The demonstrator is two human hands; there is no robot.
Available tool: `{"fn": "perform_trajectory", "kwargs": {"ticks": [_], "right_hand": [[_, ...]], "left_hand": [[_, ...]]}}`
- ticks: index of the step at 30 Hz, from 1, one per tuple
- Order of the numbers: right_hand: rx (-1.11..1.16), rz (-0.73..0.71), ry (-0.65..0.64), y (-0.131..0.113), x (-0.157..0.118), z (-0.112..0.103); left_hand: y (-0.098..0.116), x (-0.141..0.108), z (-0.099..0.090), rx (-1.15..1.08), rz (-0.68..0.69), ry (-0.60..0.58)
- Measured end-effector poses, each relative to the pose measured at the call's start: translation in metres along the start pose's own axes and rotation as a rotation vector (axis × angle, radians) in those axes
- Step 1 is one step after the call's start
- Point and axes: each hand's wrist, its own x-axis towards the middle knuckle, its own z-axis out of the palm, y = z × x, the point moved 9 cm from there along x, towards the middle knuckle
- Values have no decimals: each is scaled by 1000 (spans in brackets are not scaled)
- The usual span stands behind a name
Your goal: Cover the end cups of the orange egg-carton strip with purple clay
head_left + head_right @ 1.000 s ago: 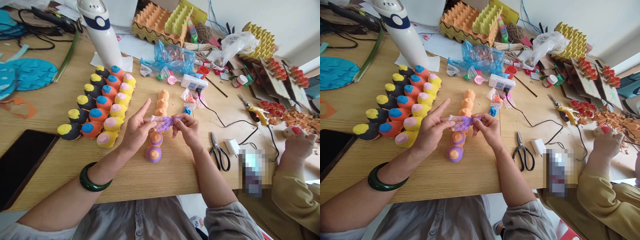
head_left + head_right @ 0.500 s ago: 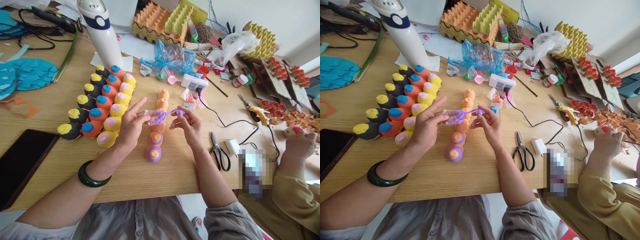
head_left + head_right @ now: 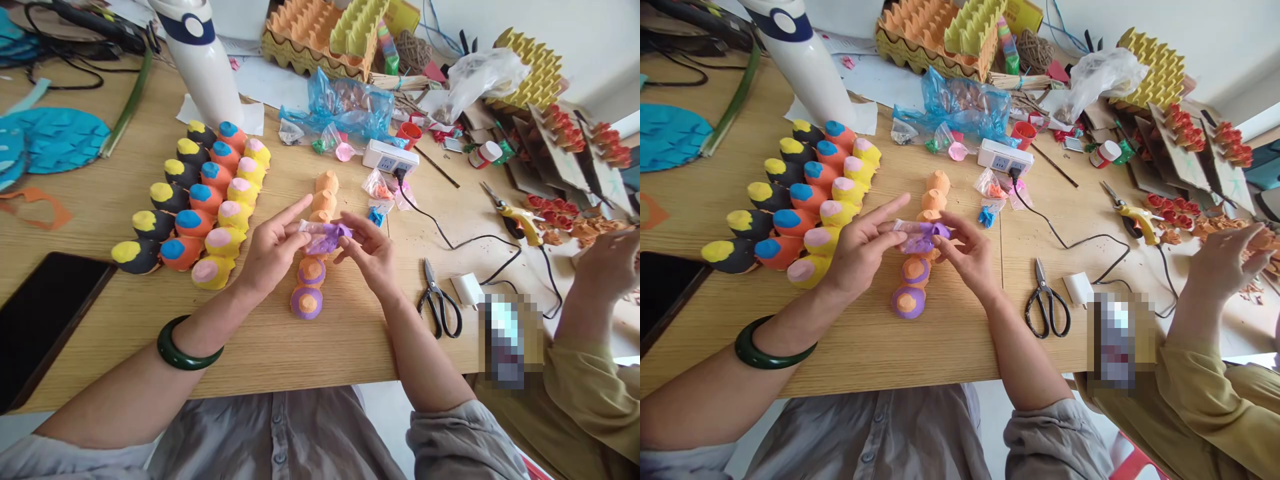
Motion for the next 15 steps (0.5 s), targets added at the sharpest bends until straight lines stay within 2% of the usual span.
{"fn": "perform_trajectory", "kwargs": {"ticks": [3,8,12,15], "right_hand": [[-75,-58,56,-2,0,-4],[-141,-98,55,0,1,-4],[-81,-36,153,3,5,-19],[56,5,242,4,8,-34]], "left_hand": [[2,-5,7,33,18,-45],[4,-6,4,41,49,-14],[3,0,-10,8,74,87],[5,5,-22,-1,109,167]]}}
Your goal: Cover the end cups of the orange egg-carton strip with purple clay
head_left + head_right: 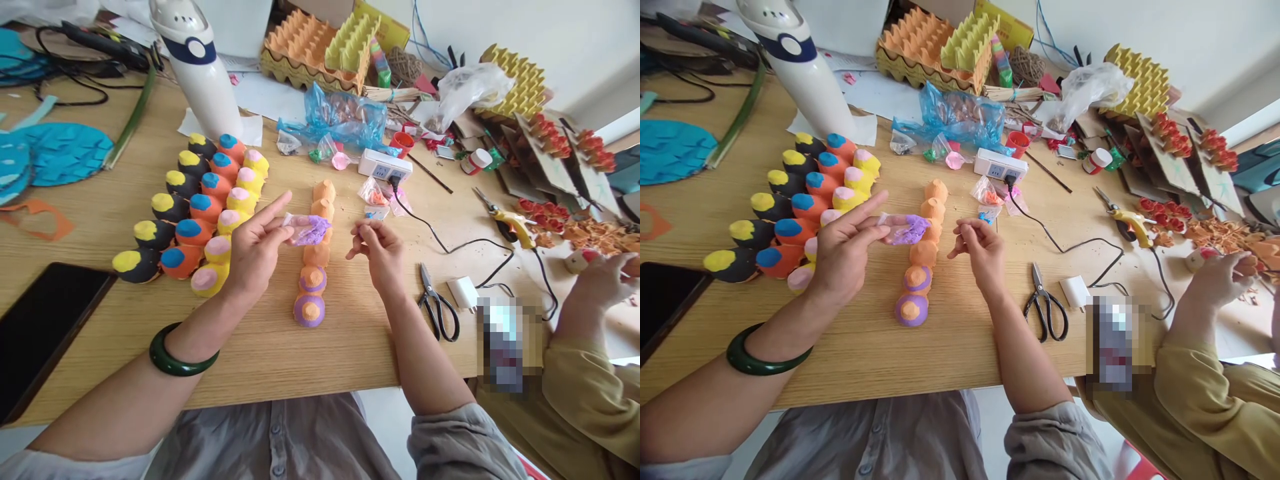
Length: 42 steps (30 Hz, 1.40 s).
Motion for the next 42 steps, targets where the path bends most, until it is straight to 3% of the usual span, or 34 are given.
{"fn": "perform_trajectory", "kwargs": {"ticks": [3,8,11,14,17,25,32,39,42], "right_hand": [[92,74,-16,4,2,-1],[159,177,-122,9,-6,14],[159,190,-164,10,-11,23],[120,199,-214,14,-15,31],[97,173,-200,16,-16,31],[138,149,-264,11,-19,36],[226,198,-267,15,-16,35],[292,243,-200,17,-12,27],[229,136,-73,11,-9,11]], "left_hand": [[-1,4,-2,-28,-29,2],[-2,2,3,-69,-50,-5],[-4,-4,10,-88,-48,-39],[-9,-11,23,-83,-92,-143],[-13,-15,30,-78,-143,-215],[-17,-9,27,-74,-230,-203],[-21,-9,24,-365,-304,-115],[-18,-9,28,-245,-267,-156],[-20,-7,23,-247,-261,-110]]}}
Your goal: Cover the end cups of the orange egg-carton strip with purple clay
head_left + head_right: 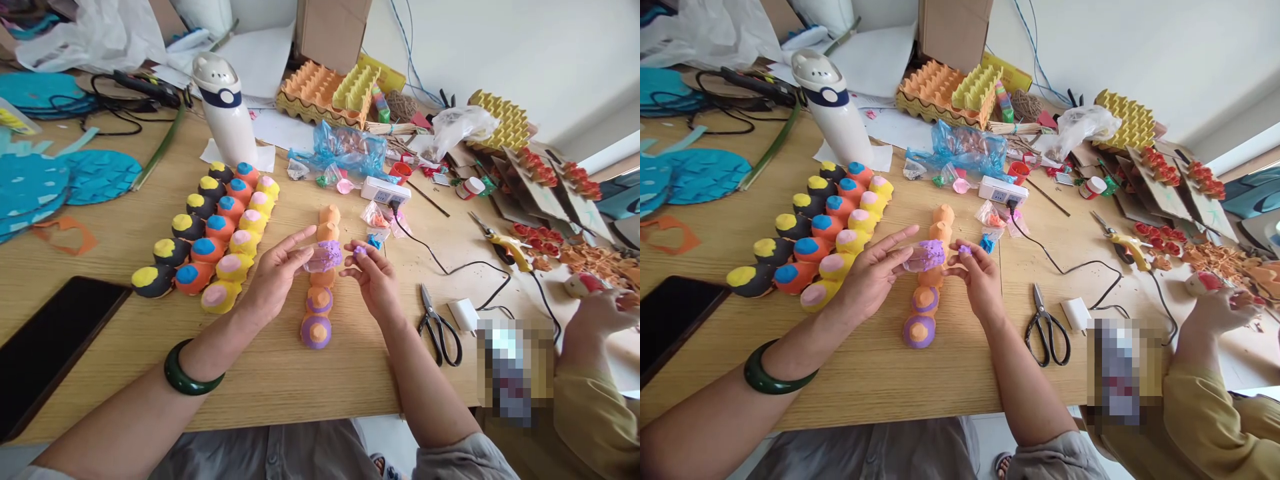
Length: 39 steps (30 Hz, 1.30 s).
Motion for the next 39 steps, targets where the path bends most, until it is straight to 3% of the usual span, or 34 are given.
{"fn": "perform_trajectory", "kwargs": {"ticks": [4,7,10,16,22,25,27,33,39], "right_hand": [[-289,-375,124,-28,-15,-4],[-525,-550,-4,-34,-27,20],[-544,-482,-125,-27,-28,33],[-433,-471,88,-37,-30,14],[-552,-516,-99,-36,-27,26],[-625,-624,-150,-44,-28,27],[-651,-617,-161,-44,-25,26],[-419,-327,-9,-22,-9,3],[-463,-480,166,-40,-22,-3]], "left_hand": [[0,-2,-1,30,13,7],[0,-6,10,24,-6,-110],[0,-11,19,-3,-22,-184],[1,-15,20,165,44,-140],[4,-10,10,176,88,-86],[9,-9,7,209,101,-74],[14,-11,9,298,127,-84],[20,-19,13,379,152,-91],[13,-14,7,267,115,-44]]}}
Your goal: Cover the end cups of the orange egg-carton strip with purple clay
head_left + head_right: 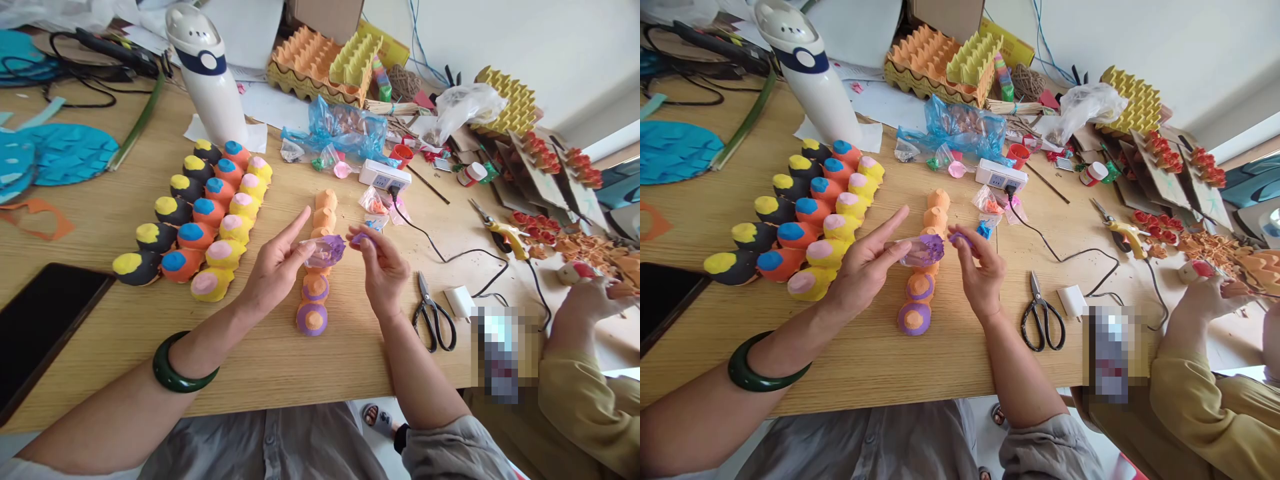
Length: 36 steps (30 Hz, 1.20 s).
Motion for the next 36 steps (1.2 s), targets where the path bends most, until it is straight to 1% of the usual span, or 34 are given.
{"fn": "perform_trajectory", "kwargs": {"ticks": [1,2,3,4,6,7,8,10,12,13,15,18,19,21,23,25,27,28,29,30,32,33,34,36], "right_hand": [[-11,-24,47,-4,-1,-4],[-24,-46,65,-7,-2,-5],[-38,-65,39,-9,-3,-1],[-48,-76,-23,-10,-5,6],[-35,-54,-215,-7,-9,27],[0,-24,-266,-4,-10,33],[37,12,-270,-1,-11,34],[81,56,-173,2,-9,25],[78,74,-64,1,-7,13],[67,75,-39,0,-7,10],[50,58,-56,-2,-8,10],[32,12,-177,-2,-10,22],[26,7,-205,0,-10,25],[17,24,-213,5,-8,26],[17,63,-150,12,-3,19],[27,85,-40,16,3,5],[53,72,70,15,5,-7],[62,59,93,13,5,-8],[61,45,78,11,3,-6],[44,31,27,8,1,1],[-15,28,-213,5,-7,28],[-12,31,-255,4,-11,34],[5,52,-286,4,-14,38],[25,67,-186,2,-13,30]], "left_hand": [[0,0,-1,-5,-6,11],[0,-1,-1,-5,-12,13],[1,-1,1,-4,-18,5],[3,-3,3,-8,-27,-12],[4,-5,9,-29,-49,-52],[5,-6,11,-43,-55,-63],[5,-7,13,-54,-57,-73],[6,-8,16,-65,-49,-87],[7,-8,18,-64,-33,-99],[7,-9,18,-66,-29,-103],[6,-9,17,-83,-32,-97],[3,-9,13,-90,-45,-78],[3,-9,12,-66,-37,-76],[4,-10,10,16,3,-75],[6,-10,8,85,45,-66],[7,-9,4,107,68,-37],[9,-9,0,108,73,-2],[10,-9,0,114,74,4],[11,-9,0,125,76,0],[11,-10,1,143,79,-10],[13,-11,4,183,91,-32],[13,-11,5,188,97,-38],[13,-12,6,180,98,-40],[12,-12,7,138,77,-35]]}}
